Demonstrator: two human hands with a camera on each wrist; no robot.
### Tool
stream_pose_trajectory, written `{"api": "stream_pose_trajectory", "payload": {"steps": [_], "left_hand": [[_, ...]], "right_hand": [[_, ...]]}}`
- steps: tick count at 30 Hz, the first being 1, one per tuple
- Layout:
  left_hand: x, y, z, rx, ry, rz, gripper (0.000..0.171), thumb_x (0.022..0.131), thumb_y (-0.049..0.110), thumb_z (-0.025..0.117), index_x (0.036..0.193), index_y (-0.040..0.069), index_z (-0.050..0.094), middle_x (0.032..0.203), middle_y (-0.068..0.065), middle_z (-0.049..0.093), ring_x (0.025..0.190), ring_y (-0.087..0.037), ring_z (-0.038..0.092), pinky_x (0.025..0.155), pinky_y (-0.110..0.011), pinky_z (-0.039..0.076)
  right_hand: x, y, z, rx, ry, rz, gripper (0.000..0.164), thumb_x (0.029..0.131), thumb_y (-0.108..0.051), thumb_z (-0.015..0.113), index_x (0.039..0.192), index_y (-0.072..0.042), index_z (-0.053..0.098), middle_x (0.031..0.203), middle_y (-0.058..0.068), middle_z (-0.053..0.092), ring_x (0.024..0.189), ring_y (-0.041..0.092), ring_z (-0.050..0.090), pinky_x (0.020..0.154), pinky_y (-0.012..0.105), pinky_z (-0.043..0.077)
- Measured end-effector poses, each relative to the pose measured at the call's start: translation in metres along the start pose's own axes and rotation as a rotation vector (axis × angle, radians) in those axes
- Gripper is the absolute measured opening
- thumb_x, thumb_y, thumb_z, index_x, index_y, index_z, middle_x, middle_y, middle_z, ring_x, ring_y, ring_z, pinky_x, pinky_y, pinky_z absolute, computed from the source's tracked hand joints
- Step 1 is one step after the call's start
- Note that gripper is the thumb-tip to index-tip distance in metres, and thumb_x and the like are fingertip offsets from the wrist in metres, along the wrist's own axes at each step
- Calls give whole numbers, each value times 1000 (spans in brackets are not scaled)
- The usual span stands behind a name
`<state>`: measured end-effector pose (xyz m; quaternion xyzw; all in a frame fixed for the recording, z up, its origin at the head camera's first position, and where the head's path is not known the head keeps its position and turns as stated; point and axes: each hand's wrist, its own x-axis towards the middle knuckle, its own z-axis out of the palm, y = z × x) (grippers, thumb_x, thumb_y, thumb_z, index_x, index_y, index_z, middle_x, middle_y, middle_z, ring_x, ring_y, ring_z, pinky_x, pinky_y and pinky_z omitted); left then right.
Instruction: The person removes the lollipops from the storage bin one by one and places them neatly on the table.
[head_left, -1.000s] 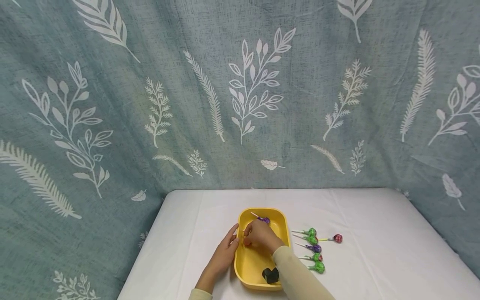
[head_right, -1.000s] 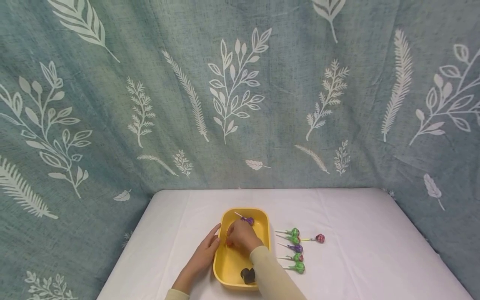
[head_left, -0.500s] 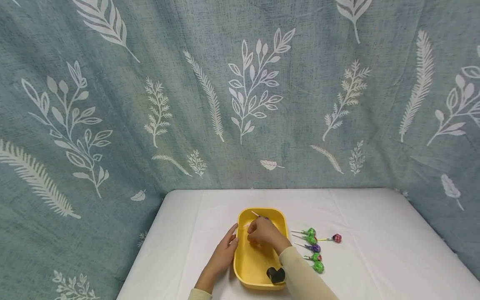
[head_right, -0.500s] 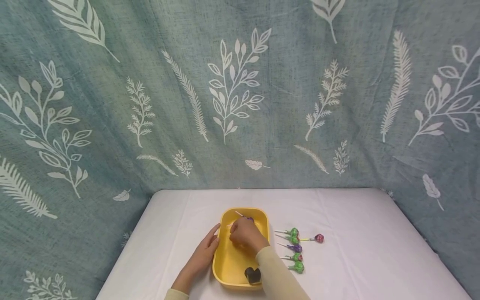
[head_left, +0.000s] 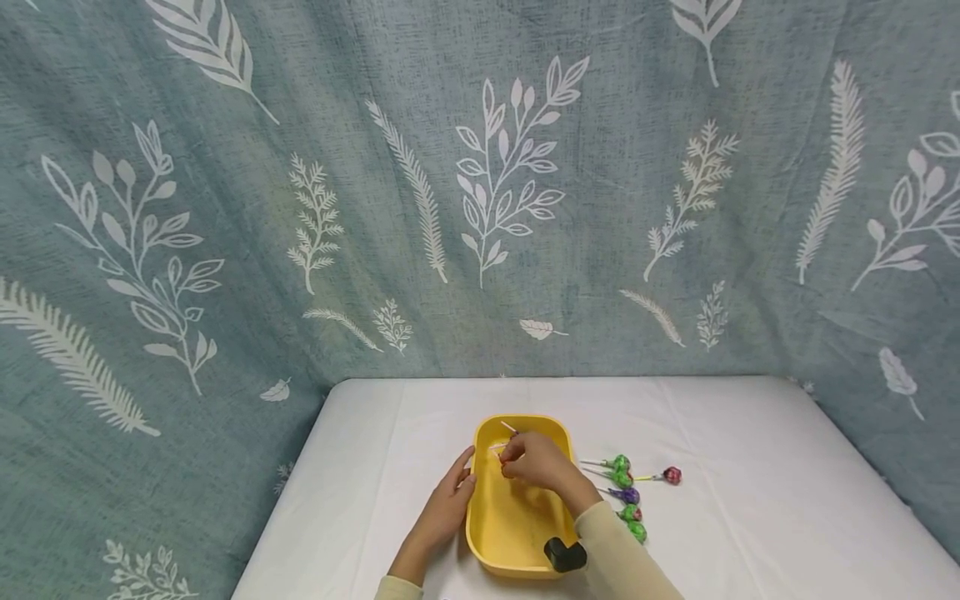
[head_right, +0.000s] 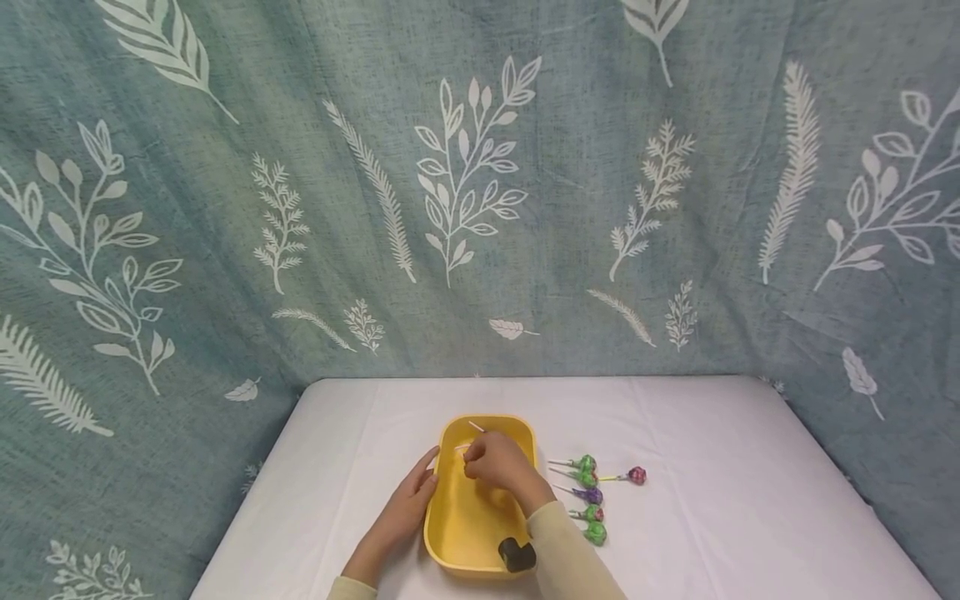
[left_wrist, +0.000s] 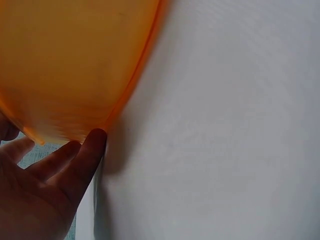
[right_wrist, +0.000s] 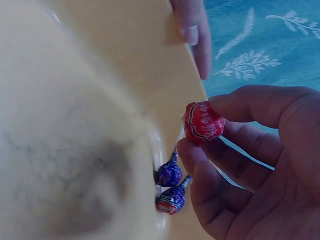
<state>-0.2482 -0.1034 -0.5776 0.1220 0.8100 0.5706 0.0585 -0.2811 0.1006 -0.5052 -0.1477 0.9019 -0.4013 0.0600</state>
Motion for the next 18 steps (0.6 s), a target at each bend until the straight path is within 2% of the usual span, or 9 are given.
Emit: {"api": "stream_pose_trajectory", "payload": {"steps": [5,9,14,18], "left_hand": [[1,0,0,-14,5,19,52,110,20,44,160,13,33,141,-31,51,124,-42,57,103,-57,46],[0,1,0,-31,7,12,52,109,19,44,160,13,32,141,-30,52,124,-41,57,104,-58,45],[1,2,1,-32,17,13,52,109,20,46,159,12,33,141,-31,52,124,-42,57,104,-59,45],[1,0,1,-16,18,3,52,109,21,45,159,14,34,142,-31,51,125,-42,56,104,-58,45]], "right_hand": [[-7,-1,-6,14,39,-5,11,79,-4,80,89,-6,74,88,0,69,77,15,57,68,31,52],[-14,3,-9,67,52,6,13,81,-5,78,93,-5,75,91,2,70,81,18,63,69,33,55],[-21,7,-13,104,104,34,15,87,-12,76,102,-9,76,100,2,72,92,23,68,74,39,58],[-24,9,-16,137,156,16,16,91,-14,74,106,-11,77,106,3,73,95,24,70,78,41,58]]}}
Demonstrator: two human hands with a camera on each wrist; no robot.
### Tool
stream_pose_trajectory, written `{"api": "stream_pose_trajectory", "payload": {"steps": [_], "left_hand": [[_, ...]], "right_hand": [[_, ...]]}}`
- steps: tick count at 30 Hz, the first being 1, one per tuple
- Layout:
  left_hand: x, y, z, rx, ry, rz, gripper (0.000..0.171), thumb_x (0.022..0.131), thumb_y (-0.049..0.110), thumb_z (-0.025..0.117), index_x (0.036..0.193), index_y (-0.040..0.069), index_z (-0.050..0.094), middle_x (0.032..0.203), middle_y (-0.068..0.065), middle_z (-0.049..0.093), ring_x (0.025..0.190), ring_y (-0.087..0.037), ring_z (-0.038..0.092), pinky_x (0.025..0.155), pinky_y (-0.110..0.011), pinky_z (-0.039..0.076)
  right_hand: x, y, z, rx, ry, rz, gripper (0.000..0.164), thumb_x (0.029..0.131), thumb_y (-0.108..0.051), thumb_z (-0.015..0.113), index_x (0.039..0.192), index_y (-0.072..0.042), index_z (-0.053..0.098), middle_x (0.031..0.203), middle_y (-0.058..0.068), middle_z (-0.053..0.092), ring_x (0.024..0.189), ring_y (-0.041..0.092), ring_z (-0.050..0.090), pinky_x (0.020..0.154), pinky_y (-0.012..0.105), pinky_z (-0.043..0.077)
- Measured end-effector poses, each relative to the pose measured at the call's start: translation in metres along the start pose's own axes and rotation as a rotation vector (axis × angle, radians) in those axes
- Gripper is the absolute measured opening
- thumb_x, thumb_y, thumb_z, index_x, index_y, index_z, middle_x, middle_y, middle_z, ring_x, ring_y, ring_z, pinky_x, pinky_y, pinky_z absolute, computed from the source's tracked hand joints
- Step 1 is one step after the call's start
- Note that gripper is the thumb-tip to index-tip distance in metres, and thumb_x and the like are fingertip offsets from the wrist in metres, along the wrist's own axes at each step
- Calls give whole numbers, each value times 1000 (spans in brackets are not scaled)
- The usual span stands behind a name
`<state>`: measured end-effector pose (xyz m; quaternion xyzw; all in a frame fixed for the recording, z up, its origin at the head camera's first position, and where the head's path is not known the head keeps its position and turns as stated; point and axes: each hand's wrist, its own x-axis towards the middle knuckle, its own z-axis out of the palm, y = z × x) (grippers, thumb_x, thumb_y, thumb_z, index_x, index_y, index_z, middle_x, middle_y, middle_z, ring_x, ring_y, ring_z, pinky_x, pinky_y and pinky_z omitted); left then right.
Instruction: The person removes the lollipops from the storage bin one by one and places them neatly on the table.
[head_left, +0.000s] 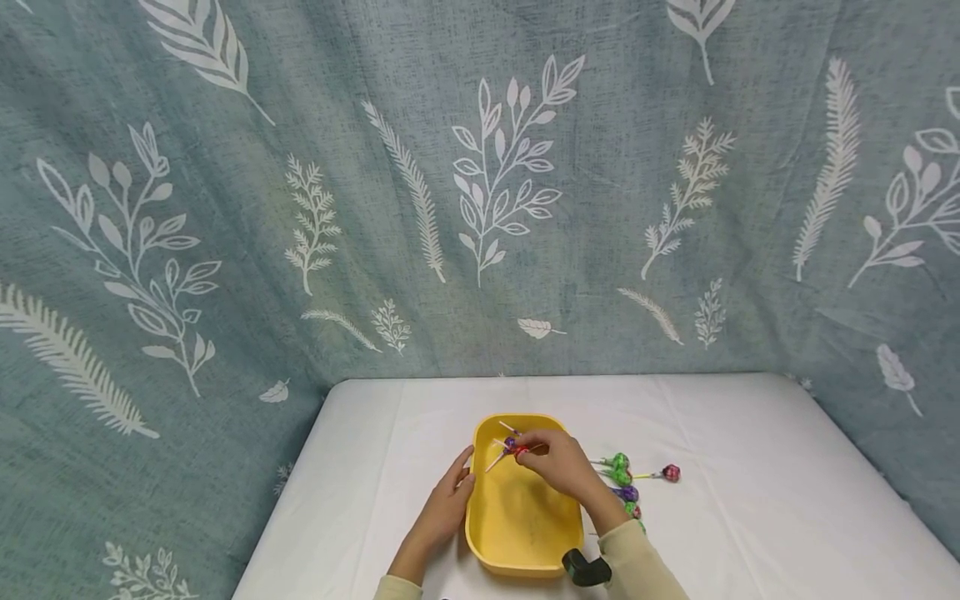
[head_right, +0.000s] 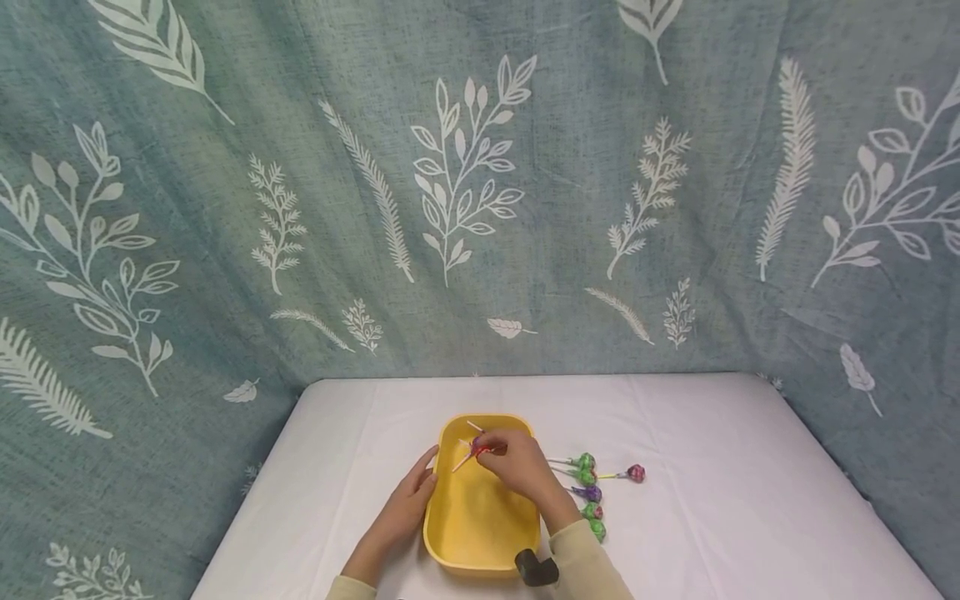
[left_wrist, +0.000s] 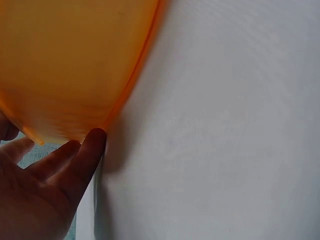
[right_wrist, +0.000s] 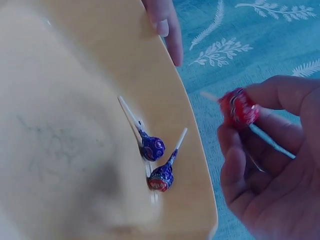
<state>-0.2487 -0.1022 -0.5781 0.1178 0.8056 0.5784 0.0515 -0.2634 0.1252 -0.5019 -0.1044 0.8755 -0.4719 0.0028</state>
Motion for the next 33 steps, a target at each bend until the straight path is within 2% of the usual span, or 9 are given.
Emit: {"api": "stream_pose_trajectory", "payload": {"steps": [6,13,17,22,27,29,33], "left_hand": [[-1,2,0,6,-2,-9,53,109,23,44,160,16,33,145,-32,48,129,-44,52,106,-59,42],[-1,3,-1,5,-7,5,53,109,22,45,160,14,32,144,-34,47,127,-46,53,104,-60,43],[-1,1,0,23,-5,-9,52,109,23,44,160,15,33,145,-32,48,128,-45,53,106,-60,43],[-2,2,0,27,2,-14,53,109,24,45,160,16,33,145,-32,47,130,-46,51,107,-61,41],[-3,3,0,23,-3,-11,53,109,23,44,160,16,32,145,-32,47,130,-46,51,106,-61,41],[-2,3,0,26,-5,-12,53,109,24,44,160,15,32,145,-32,48,129,-46,51,106,-61,41],[-2,2,0,36,-1,-19,52,110,24,43,160,16,33,144,-31,49,128,-45,53,107,-60,41]], "right_hand": [[-4,5,-6,73,26,-9,20,94,-16,73,112,-9,77,115,6,72,93,22,71,77,40,59],[-7,11,-11,159,8,-48,23,94,-13,73,115,-3,74,112,8,72,92,21,71,83,41,59],[-10,11,-15,206,-3,-49,24,95,-14,72,116,-2,73,110,9,73,95,23,71,86,43,58],[-15,12,-20,213,15,-50,25,95,-16,72,117,-4,73,111,9,72,96,23,71,85,42,58],[-18,15,-26,223,41,-31,26,95,-13,72,118,-1,72,110,10,72,97,29,70,81,35,58],[-18,17,-28,220,64,-13,24,95,-12,72,117,-3,73,108,8,73,96,28,70,81,32,58],[-21,19,-35,209,89,13,24,95,-14,73,117,-6,74,109,7,73,96,23,70,85,36,58]]}}
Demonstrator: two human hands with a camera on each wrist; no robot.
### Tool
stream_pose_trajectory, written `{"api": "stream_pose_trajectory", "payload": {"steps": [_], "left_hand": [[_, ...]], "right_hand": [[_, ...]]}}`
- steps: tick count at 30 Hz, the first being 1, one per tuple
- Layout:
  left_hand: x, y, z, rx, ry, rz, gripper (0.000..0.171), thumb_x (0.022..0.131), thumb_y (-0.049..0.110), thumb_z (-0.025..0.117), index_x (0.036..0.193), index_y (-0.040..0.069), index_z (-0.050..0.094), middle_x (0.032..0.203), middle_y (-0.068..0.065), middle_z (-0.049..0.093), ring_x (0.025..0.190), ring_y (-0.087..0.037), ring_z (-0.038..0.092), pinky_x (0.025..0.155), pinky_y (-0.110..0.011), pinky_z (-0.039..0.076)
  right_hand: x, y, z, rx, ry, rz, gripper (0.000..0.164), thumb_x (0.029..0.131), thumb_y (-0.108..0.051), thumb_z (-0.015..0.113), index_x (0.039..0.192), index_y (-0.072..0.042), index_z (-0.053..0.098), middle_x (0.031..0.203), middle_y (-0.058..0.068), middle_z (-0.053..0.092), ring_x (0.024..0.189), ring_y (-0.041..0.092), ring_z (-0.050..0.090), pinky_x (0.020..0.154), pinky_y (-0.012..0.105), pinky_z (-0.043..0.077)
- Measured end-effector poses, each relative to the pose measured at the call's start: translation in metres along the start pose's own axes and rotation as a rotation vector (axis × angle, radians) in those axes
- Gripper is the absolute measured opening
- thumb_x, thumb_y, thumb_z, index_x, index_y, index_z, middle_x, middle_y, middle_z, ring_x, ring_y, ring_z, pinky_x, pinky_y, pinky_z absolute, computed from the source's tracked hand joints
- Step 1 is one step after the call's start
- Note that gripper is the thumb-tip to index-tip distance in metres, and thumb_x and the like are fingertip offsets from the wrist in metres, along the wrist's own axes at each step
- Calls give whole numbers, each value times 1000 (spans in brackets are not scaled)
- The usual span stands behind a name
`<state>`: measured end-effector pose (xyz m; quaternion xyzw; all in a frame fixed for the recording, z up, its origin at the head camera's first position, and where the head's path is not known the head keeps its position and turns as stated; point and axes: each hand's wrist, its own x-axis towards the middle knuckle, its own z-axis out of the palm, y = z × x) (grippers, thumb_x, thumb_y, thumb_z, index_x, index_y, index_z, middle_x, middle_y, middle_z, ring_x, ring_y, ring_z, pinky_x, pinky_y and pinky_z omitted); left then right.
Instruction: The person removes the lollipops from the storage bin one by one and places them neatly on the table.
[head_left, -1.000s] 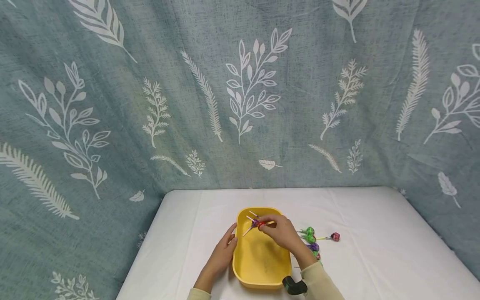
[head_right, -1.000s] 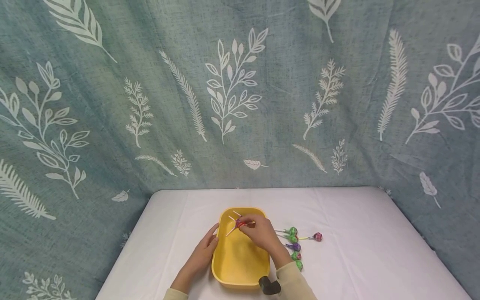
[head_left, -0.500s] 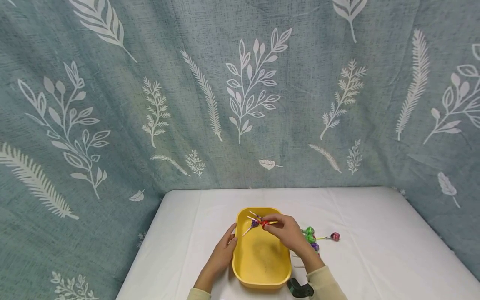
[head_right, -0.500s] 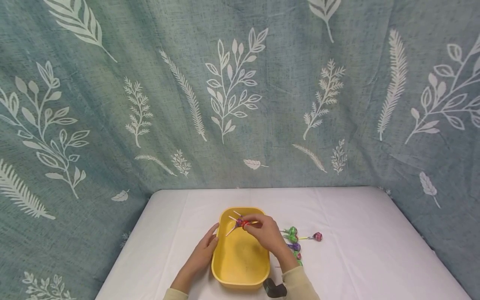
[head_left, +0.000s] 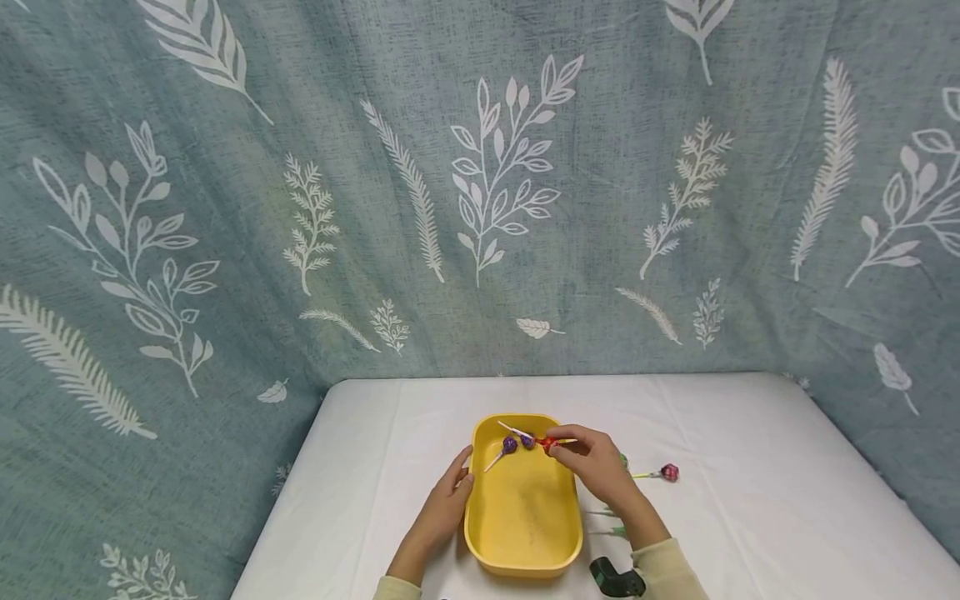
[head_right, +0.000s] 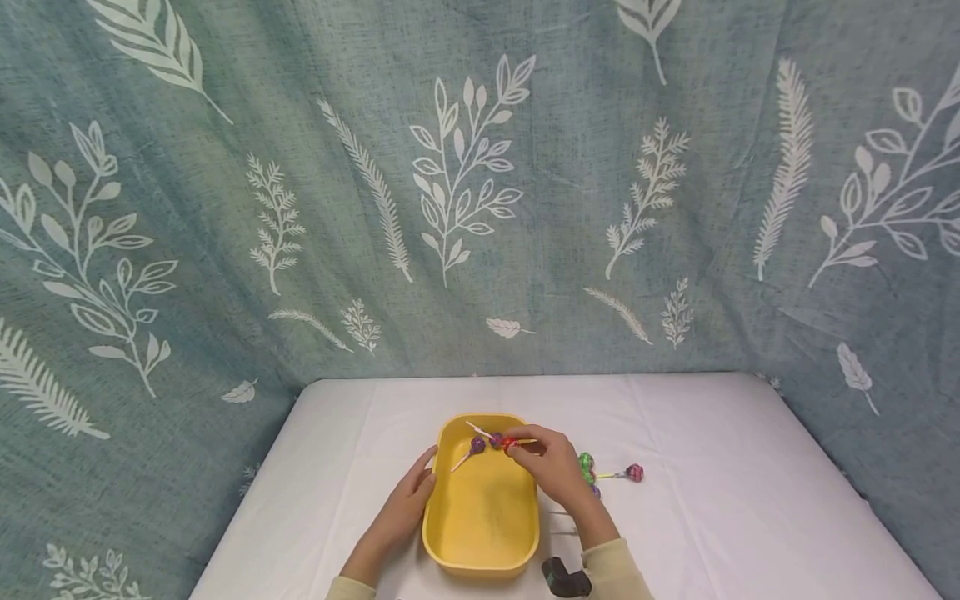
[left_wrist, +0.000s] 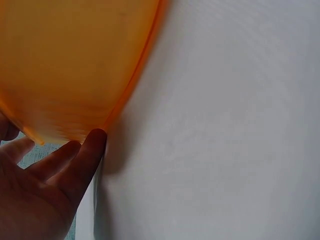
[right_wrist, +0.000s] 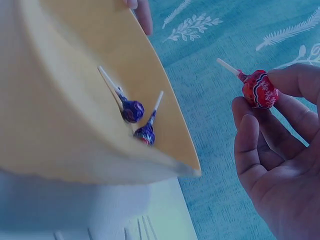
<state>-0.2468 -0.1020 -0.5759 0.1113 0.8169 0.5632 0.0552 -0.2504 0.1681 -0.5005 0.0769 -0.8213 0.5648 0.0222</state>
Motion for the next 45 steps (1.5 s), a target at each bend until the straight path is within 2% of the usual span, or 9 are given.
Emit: {"api": "stream_pose_trajectory", "payload": {"steps": [8,13,21,28,31,41,45], "left_hand": [[-1,-1,1,-20,-2,-2,52,109,23,44,160,16,33,143,-30,50,127,-43,54,105,-59,43],[2,-3,1,-8,8,-13,52,110,25,44,160,18,33,146,-30,47,132,-44,49,108,-60,40],[3,-4,1,10,4,-7,52,110,24,43,160,17,33,147,-31,46,133,-45,48,109,-60,39],[4,-4,-1,20,13,-1,52,109,23,43,160,17,34,148,-31,45,135,-45,46,110,-61,36],[4,-4,-1,19,14,5,52,109,23,43,160,16,34,148,-31,45,134,-46,46,110,-61,36],[3,-6,0,1,7,5,52,110,25,44,160,17,33,150,-30,43,137,-45,44,111,-60,36],[3,-7,0,2,6,11,52,109,26,44,160,16,34,149,-31,44,135,-46,45,110,-61,37]], "right_hand": [[-5,8,-19,-7,12,19,30,96,-16,71,123,-3,71,118,11,71,99,22,69,85,35,59],[-9,15,-31,2,30,36,30,97,-18,70,124,-5,71,119,11,71,104,24,69,86,33,58],[-20,29,-56,-23,88,69,32,98,-21,70,126,-6,70,120,14,70,102,17,68,84,31,57],[-29,44,-74,-98,142,107,34,99,-22,68,129,-5,69,126,15,68,103,13,67,81,25,55],[-33,51,-80,-113,147,123,35,100,-22,67,130,-4,68,127,16,67,104,13,67,81,28,56],[-46,68,-99,-120,152,178,39,99,-20,67,133,1,64,113,14,73,95,8,66,77,28,55],[-50,77,-106,-126,160,210,41,99,-19,67,133,2,63,115,15,72,92,1,64,76,27,55]]}}
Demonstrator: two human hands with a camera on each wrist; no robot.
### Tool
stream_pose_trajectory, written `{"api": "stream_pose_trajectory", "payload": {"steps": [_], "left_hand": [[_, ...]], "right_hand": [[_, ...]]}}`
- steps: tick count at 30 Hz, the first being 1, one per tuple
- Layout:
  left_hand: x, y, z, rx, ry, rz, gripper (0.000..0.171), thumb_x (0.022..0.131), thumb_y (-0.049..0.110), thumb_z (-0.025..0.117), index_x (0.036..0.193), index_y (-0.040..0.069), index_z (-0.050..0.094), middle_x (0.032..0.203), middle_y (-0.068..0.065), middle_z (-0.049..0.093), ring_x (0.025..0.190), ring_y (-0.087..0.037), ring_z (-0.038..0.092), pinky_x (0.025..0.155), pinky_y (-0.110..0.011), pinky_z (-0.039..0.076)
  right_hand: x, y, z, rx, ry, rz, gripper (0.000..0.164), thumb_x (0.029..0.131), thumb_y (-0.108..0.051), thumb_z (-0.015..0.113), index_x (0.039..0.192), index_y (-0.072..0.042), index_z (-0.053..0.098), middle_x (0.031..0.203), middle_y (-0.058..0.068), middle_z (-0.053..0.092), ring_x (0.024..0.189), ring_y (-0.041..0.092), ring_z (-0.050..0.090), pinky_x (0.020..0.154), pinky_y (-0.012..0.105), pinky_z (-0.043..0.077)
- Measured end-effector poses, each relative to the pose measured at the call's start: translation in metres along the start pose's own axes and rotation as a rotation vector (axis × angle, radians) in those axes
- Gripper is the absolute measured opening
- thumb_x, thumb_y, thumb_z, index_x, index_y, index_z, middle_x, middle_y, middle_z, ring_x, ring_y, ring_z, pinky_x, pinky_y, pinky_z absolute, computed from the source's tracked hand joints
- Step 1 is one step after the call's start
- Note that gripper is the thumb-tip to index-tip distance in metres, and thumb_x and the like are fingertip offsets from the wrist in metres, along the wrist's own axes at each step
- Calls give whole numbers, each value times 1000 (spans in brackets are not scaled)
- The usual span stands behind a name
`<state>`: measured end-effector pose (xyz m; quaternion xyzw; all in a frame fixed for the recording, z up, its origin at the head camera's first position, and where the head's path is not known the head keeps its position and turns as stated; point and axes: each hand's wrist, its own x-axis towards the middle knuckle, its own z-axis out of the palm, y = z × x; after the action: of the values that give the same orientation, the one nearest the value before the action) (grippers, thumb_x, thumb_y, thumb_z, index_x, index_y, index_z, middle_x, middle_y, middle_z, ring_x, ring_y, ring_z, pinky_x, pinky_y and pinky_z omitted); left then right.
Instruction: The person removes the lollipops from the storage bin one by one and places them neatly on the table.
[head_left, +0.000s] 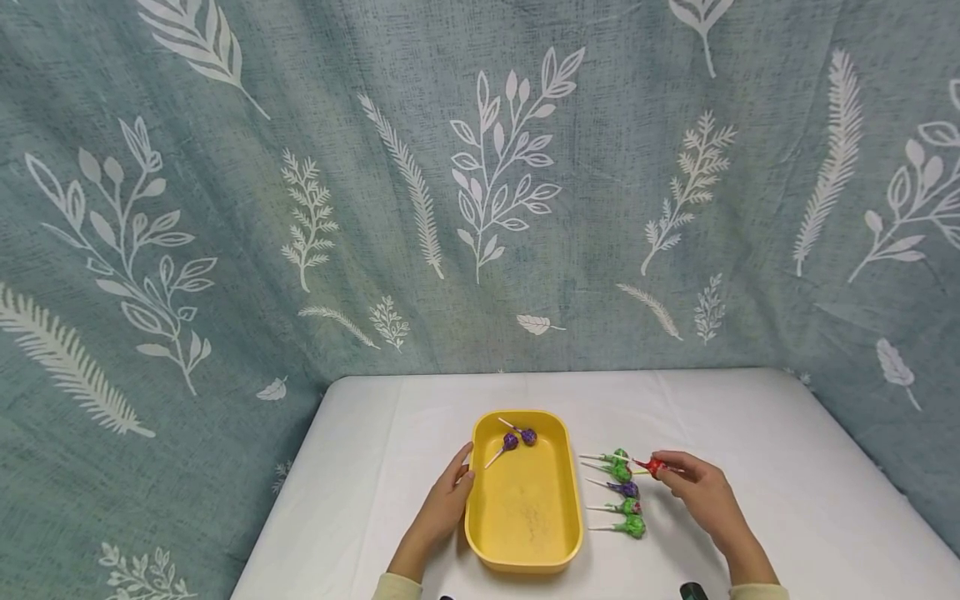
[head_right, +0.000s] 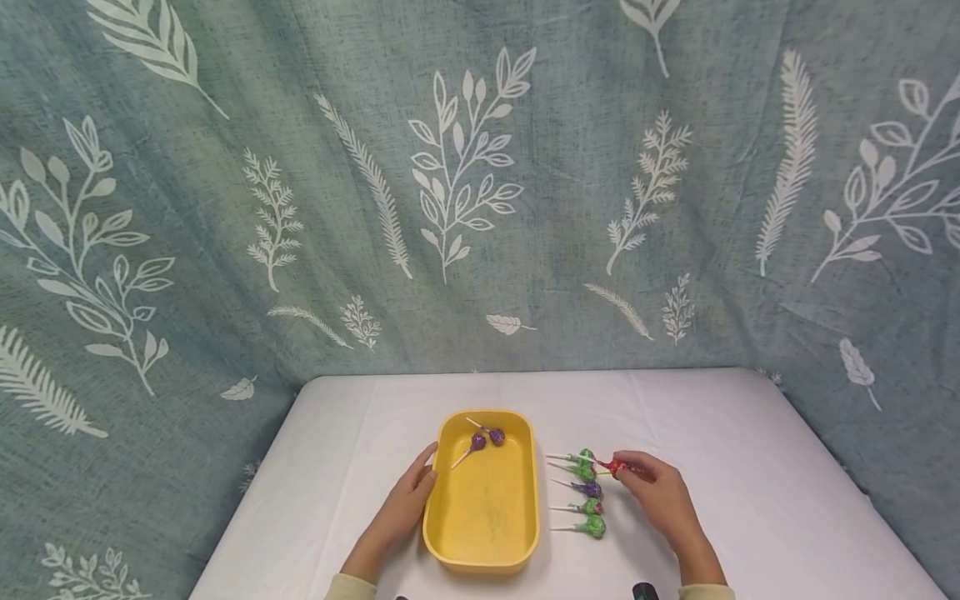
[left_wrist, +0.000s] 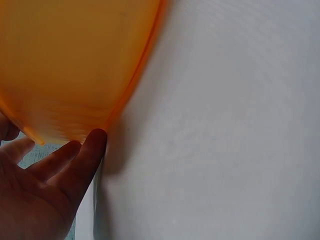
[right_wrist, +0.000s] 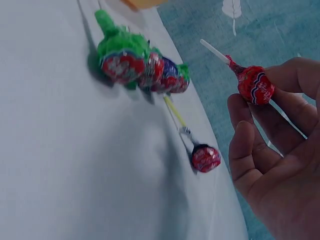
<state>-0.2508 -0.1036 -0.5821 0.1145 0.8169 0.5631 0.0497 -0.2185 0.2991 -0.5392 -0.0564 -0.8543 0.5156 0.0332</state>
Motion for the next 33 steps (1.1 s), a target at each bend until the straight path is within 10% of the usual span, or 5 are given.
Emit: {"api": "stream_pose_trajectory", "payload": {"steps": [33], "left_hand": [[-2,5,2,-28,7,-17,51,109,22,45,159,16,35,144,-29,49,128,-42,53,107,-59,42]], "right_hand": [[11,42,-13,-148,80,218,41,100,-20,58,130,8,61,106,20,69,73,18,58,55,28,49]]}}
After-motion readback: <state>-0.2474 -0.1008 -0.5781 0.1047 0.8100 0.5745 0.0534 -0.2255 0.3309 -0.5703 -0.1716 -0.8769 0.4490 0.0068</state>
